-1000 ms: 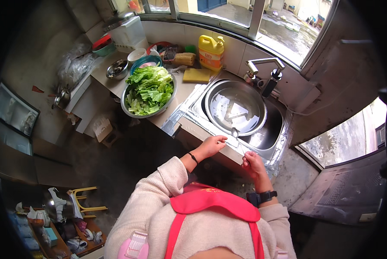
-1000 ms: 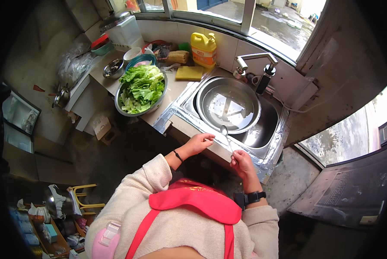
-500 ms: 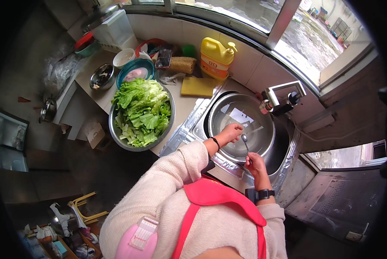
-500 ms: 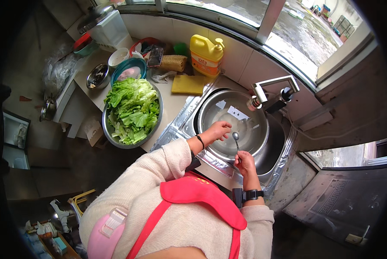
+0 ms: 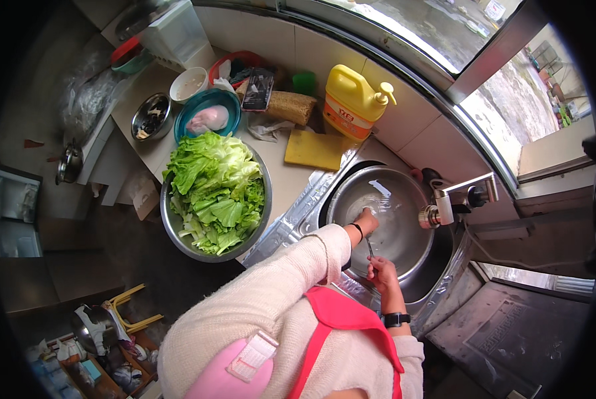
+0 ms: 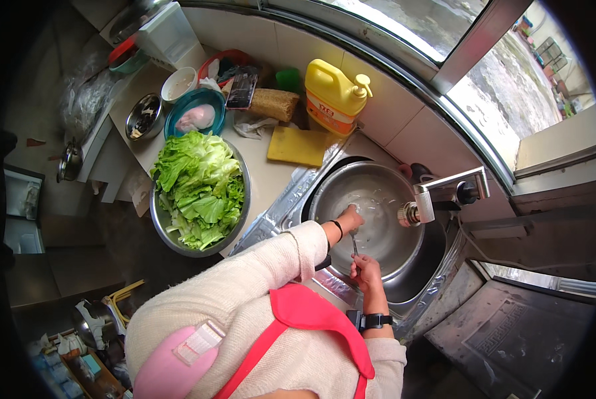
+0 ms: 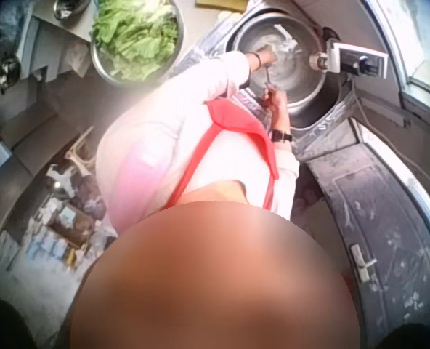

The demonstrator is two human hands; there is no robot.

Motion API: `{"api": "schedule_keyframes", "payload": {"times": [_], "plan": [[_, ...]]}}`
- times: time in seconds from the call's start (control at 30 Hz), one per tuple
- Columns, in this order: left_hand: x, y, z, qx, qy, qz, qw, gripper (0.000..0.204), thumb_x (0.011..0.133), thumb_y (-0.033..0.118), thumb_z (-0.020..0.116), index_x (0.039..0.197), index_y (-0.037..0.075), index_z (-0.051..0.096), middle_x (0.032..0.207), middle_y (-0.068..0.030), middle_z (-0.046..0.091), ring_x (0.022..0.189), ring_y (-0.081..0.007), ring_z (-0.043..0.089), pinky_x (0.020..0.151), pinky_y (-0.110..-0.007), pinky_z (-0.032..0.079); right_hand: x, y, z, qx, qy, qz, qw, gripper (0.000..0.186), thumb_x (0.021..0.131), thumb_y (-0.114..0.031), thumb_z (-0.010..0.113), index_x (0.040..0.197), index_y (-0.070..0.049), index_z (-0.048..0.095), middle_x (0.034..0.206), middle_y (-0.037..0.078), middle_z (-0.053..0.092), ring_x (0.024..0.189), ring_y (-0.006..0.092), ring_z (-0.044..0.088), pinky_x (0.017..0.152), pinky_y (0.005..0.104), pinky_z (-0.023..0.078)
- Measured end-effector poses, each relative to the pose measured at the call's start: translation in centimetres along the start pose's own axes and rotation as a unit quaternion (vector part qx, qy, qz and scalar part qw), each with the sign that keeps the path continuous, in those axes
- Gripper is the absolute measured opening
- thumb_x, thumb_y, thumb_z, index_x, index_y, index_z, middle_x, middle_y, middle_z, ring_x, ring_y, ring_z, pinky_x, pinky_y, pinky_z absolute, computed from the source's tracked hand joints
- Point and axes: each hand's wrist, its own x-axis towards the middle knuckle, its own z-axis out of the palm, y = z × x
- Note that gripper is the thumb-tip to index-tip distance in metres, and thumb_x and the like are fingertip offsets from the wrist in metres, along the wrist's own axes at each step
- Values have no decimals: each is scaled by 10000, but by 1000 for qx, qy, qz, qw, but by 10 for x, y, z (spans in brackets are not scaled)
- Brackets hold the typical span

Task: The person peels garlic cloves, places them in a basket, then chops them on a cutting board. They wash a bowl and a spoon in the sink using a sponge. The person wears a red apron and works at a wooden countertop in a kitchen.

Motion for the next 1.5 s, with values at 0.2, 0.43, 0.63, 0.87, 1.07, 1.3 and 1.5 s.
{"api": "schedule_keyframes", "payload": {"times": [0.2,0.43,0.63,0.87,1.07,1.3,1.5], "plan": [[-12,-5,9,-222,-49,78,971,430,728,40,522,1153,68,463,858,-178,579,651,-249,614,498,-333,486,-2,-7,8,71,8,-51,996,133,865,-107,500,934,6,497,572,42,504,400,138,424,402,267,359],[-17,3,-12,31,8,175,984,171,774,83,495,902,16,587,745,-147,621,706,-293,615,611,-390,486,-11,-17,13,43,-27,-49,998,95,868,-103,486,879,-11,463,549,43,477,386,141,400,406,269,340],[-12,-12,16,16,61,183,981,265,756,85,515,1011,25,554,832,-194,620,806,-340,601,741,-408,463,4,-7,5,55,-9,-37,998,111,868,-108,491,792,-35,454,542,43,476,378,143,392,404,273,337],[3,-16,14,-33,-10,64,997,386,744,88,529,1126,46,497,810,-203,620,690,-338,620,585,-415,488,9,-1,3,25,-23,-13,999,154,869,-136,509,757,-53,443,533,46,477,383,154,399,406,277,341],[3,-19,38,-383,-105,-76,915,118,755,99,548,708,10,610,653,-143,606,523,-276,584,491,-362,466,21,-5,-3,0,-12,-44,999,141,876,-143,496,766,-62,458,541,37,488,398,153,426,407,279,361],[1,-14,57,51,-146,147,977,156,762,107,525,739,5,641,668,-153,628,571,-256,623,509,-353,489,35,-12,-15,-29,25,-83,996,165,904,-190,449,832,-56,512,609,42,555,447,142,510,418,249,419],[13,-7,19,-32,-105,46,993,157,767,73,537,886,-14,589,649,-123,625,543,-194,617,493,-327,490,43,-22,-31,-169,122,-52,977,257,877,-219,478,1030,-18,523,688,80,584,480,174,565,423,259,455]]}}
